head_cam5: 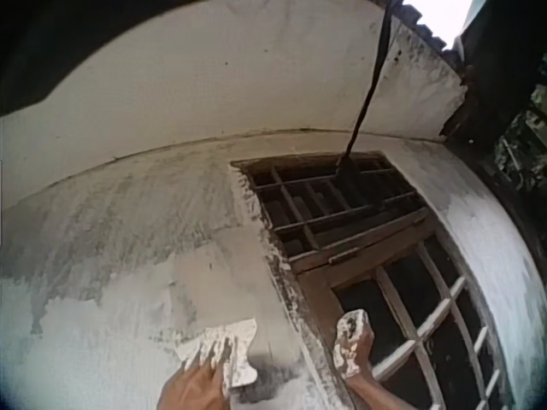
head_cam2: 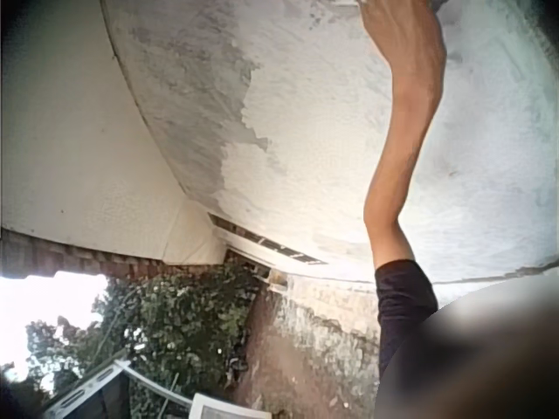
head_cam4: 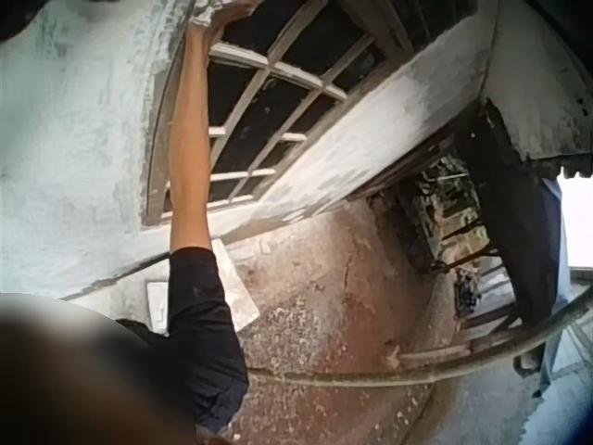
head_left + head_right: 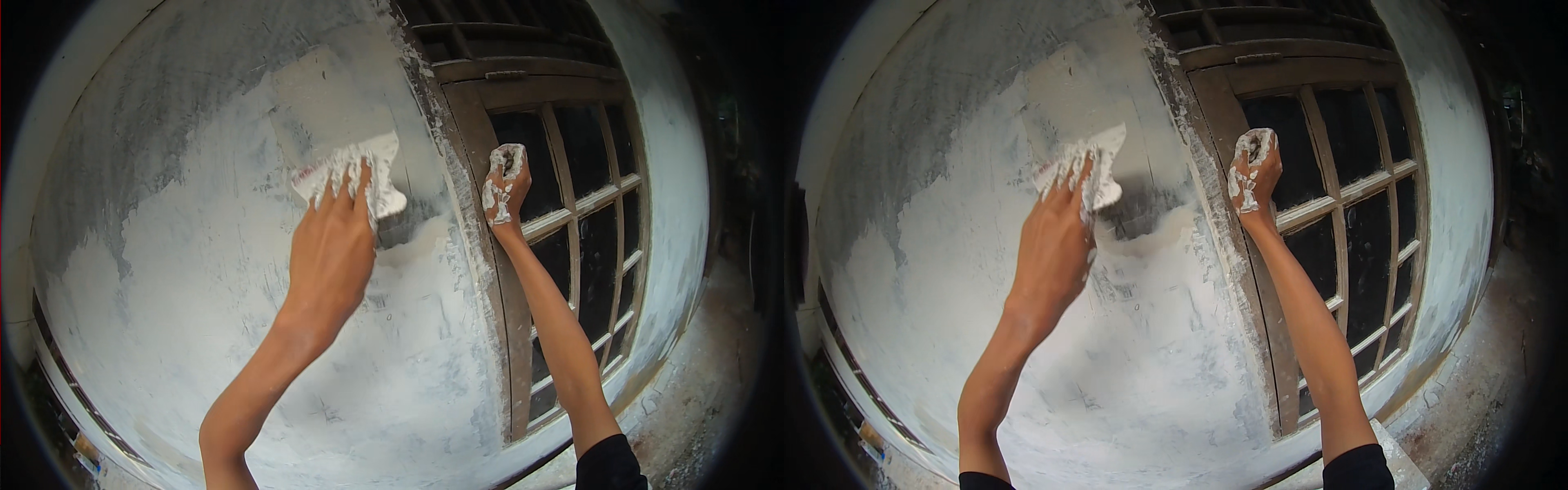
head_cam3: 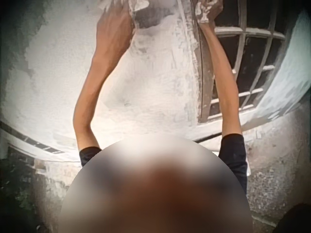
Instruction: The person applies plaster or putty to an exterior wall using a putty knife.
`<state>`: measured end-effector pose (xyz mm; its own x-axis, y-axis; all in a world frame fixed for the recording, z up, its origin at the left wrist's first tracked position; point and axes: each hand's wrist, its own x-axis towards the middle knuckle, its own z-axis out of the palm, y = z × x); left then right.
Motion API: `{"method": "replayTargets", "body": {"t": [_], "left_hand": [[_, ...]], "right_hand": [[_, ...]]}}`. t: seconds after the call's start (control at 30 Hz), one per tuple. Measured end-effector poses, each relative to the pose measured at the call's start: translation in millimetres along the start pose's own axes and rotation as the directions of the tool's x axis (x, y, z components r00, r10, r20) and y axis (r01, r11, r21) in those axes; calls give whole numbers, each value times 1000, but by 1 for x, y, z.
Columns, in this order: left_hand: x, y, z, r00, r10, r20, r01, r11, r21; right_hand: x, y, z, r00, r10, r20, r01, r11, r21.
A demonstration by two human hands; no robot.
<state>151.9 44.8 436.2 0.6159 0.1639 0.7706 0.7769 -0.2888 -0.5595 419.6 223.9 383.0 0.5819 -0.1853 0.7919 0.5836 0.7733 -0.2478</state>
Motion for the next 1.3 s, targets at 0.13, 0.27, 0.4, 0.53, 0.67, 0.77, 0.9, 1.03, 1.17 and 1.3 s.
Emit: {"method": "replayTargets", "body": {"t": [0.13, 0.27, 0.4, 0.53, 0.67, 0.77, 0.9, 1.03, 1.17, 1.3], "left_hand": [[62, -88, -2, 980, -190, -64, 199, 961, 193], [38, -82, 56, 984, -176, -17, 176, 968, 176], [-23, -20, 95, 985, -143, 92, 137, 988, 74], [-95, 34, 96, 951, -61, 302, 56, 998, 25], [-83, 34, 29, 966, -32, 256, 89, 972, -216], [-25, -17, 1, 998, -53, -16, 53, 999, 3], [44, -82, -6, 983, -182, -2, 180, 969, 170], [18, -66, 75, 991, -129, -48, 137, 952, 272], [-64, 22, 105, 981, -54, 184, 49, 998, 32], [-117, 63, 83, 959, 17, 283, 15, 994, -111]], "right_hand": [[1, -15, 5, 1000, 14, 26, -15, 999, 46], [-1, -16, 7, 999, 33, 2, -33, 991, 127], [-1, -11, 2, 1000, -6, -23, 9, 990, 144], [2, -13, 6, 997, -59, -40, 62, 994, 93], [0, -5, 3, 1000, 25, 2, -25, 998, 60], [-1, -2, -3, 1000, 22, 13, -23, 996, 81], [0, -21, 7, 998, 68, 10, -69, 989, 127], [0, -25, 5, 997, 67, -24, -64, 992, 105], [0, -11, 1, 999, 32, -29, -30, 997, 66], [1, -6, 8, 999, -15, -46, 17, 999, 39]]}}
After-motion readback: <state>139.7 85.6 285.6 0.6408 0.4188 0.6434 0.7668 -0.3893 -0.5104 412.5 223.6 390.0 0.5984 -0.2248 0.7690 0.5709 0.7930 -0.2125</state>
